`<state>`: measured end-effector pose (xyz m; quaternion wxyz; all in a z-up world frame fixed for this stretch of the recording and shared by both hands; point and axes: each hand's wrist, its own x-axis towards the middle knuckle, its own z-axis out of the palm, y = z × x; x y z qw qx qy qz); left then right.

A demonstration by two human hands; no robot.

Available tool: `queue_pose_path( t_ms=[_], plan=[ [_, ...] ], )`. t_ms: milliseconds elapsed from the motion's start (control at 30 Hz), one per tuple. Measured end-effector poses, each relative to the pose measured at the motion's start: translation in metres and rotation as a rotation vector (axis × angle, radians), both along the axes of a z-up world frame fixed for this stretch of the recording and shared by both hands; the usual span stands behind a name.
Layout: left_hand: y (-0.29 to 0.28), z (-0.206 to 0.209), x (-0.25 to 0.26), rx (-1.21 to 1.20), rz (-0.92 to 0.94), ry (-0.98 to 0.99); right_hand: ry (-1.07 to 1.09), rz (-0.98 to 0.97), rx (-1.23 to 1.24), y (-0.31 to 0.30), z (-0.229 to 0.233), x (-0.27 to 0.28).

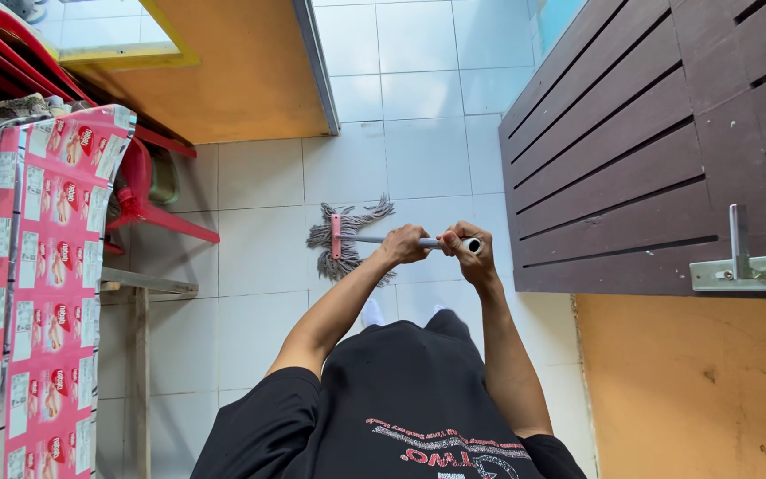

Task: Mopping a tiled floor in a room using a standard mop.

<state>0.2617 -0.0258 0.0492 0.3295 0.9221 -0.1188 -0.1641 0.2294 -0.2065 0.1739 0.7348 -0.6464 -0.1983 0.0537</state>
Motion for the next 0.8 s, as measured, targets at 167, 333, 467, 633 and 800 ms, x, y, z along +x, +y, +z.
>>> queue_pose_path(
  t_ms=[167, 333, 467, 633, 800],
  plan=[
    [0.014, -0.009, -0.003, 0.058, 0.026, 0.039, 0.004, -0.004, 0.021, 0.012, -0.015, -0.003],
    [0.011, -0.010, -0.003, 0.007, 0.099, 0.087, 0.017, -0.021, -0.062, 0.009, -0.009, 0.004],
    [-0.011, -0.024, 0.011, -0.064, 0.149, -0.009, 0.061, -0.021, -0.135, -0.006, 0.017, 0.020],
    [-0.062, -0.010, 0.023, -0.266, 0.174, -0.033, 0.042, -0.020, -0.281, -0.034, 0.058, 0.035],
    [-0.120, -0.036, 0.044, -0.304, 0.095, -0.077, -0.024, -0.085, -0.482, -0.061, 0.074, 0.049]
  ],
)
